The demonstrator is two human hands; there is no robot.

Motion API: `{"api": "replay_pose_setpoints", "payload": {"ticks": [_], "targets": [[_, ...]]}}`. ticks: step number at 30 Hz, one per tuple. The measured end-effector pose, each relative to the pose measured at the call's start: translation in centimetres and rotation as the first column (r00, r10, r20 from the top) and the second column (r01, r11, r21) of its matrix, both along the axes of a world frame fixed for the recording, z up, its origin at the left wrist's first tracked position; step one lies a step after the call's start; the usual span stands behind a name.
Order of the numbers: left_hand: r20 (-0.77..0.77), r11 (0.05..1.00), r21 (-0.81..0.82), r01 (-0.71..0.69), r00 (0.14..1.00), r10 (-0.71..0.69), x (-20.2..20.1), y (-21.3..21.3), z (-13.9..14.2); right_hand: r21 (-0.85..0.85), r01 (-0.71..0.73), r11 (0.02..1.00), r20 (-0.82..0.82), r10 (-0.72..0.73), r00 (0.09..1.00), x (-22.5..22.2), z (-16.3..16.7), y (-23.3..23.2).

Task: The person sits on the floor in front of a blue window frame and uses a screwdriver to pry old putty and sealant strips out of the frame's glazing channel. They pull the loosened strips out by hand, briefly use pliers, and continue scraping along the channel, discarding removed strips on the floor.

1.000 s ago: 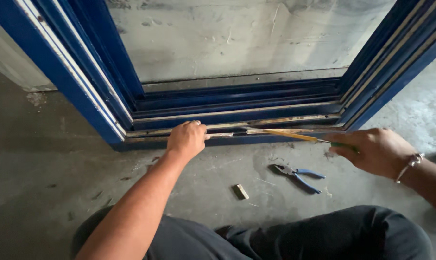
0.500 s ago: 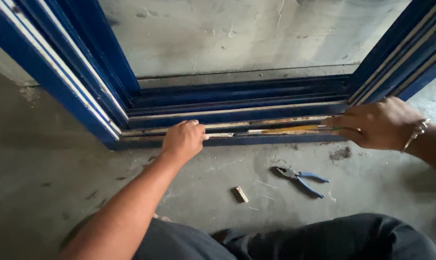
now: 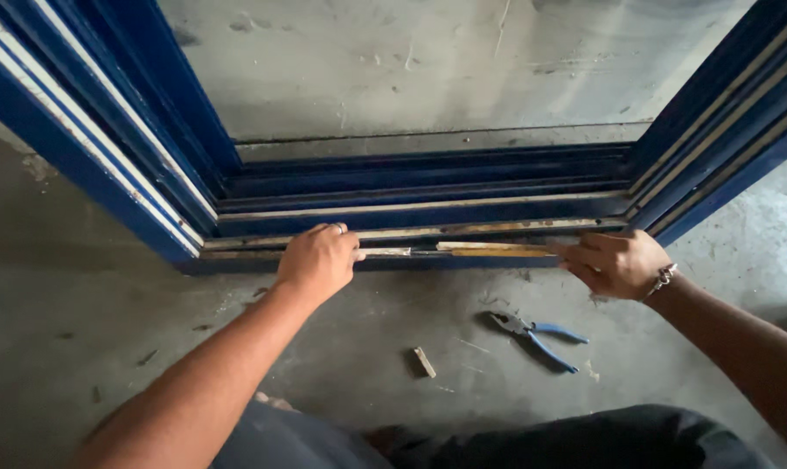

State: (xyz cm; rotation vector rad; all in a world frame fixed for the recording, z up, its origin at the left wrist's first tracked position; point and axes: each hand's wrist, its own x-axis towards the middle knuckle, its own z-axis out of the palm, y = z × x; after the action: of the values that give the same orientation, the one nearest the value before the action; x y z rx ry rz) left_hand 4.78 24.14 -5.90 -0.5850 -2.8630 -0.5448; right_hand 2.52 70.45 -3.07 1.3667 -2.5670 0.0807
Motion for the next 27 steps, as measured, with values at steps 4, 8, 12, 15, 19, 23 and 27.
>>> {"api": "replay_pose_setpoints", "payload": {"ticks": [4,8,12,15,19,23,27], "targets": [[0.085,0.999,-0.046,-0.02,0.996,0.023,0.0,0.1,0.2,0.071,0.065,0.995,0.21,-0.078,0.975,-1.3,4.7,-0.3],[0.085,0.999,-0.03,-0.01,0.996,0.012,0.3,0.1,0.6,0.266,0.045,0.963,0.132,-0.083,0.988,-3.3,7.1,-0.3],[0.039,0.998,-0.05,-0.026,0.999,0.028,0.5,0.3,0.7,0.033,-0.038,0.999,0.039,0.037,0.999,-2.3,3.6,-1.0],[0.057,0.998,-0.06,-0.013,0.998,0.016,0.3,0.3,0.6,-0.07,-0.026,0.997,-0.031,0.024,0.999,0.0,0.5,-1.9],[0.082,0.995,-0.095,-0.029,0.996,0.037,0.1,0.2,0.7,-0.053,0.08,0.995,0.079,-0.076,0.994,0.4,1.3,-3.3],[0.077,0.993,-0.118,-0.003,0.997,0.012,0.4,0.2,1.3,0.229,0.226,0.947,0.36,-0.297,0.884,-1.7,6.8,-4.3],[0.085,0.995,-0.099,0.022,0.996,-0.013,1.0,0.3,1.9,0.396,0.3,0.868,0.342,-0.443,0.829,-1.4,9.0,-5.5]]}}
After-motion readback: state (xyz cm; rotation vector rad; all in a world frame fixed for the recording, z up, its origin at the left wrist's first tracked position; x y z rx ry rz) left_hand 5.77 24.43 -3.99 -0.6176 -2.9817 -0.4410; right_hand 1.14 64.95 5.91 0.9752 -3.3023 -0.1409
